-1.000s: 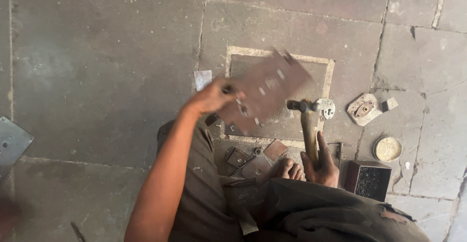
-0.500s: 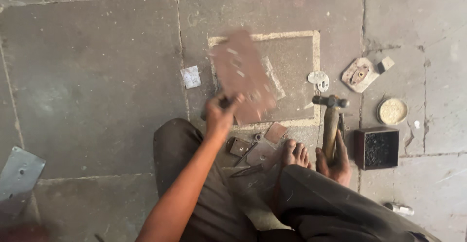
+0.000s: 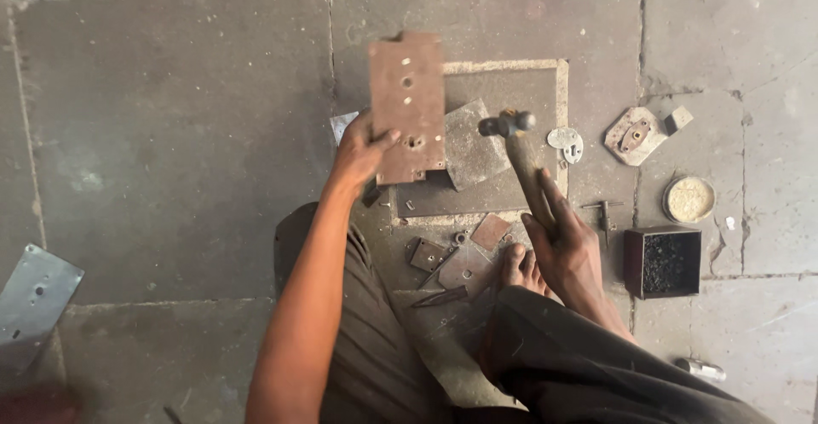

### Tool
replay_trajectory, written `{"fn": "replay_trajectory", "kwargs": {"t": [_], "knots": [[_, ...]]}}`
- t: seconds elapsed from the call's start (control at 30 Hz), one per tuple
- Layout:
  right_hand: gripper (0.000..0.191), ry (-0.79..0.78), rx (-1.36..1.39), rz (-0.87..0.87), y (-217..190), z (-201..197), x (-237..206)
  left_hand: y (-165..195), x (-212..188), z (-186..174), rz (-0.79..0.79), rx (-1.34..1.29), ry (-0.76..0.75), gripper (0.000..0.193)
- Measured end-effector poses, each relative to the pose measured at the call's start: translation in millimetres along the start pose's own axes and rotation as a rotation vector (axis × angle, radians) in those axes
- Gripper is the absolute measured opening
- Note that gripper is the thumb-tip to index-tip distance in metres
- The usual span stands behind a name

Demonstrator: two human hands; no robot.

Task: The person fits metal components together, tests internal mechanism alignment, and secures the assembly by manually striking elements using a hammer.

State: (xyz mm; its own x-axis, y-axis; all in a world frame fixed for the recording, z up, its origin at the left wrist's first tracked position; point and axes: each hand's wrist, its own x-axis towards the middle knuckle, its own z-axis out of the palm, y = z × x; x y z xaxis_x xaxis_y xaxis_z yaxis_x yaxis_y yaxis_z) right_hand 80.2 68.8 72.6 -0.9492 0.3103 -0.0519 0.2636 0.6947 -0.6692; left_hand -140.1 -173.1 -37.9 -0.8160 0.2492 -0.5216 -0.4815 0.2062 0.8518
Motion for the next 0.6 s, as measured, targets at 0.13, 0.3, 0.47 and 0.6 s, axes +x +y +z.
{"fn": "replay_trajectory", "kwargs": {"t": [0.13,0.3,0.47,0.6], "knots": [[0.067,-0.077,0.015,0.154,-6,17,11,-7,25,4,0.09,0.087,0.016,0.045],[0.066,-0.053,0.038,-0.046,-10,25,26,-15,48,-4,0.029,-0.049,0.061,0.044],[0.066,-0.036,0.003,-0.089,-14,29,45,-24,49,-4,-0.014,-0.193,0.135,0.043],[0.064,-0.106,-0.046,-0.139,-25,42,59,-36,42,3,0.129,-0.125,0.214,0.035]]}}
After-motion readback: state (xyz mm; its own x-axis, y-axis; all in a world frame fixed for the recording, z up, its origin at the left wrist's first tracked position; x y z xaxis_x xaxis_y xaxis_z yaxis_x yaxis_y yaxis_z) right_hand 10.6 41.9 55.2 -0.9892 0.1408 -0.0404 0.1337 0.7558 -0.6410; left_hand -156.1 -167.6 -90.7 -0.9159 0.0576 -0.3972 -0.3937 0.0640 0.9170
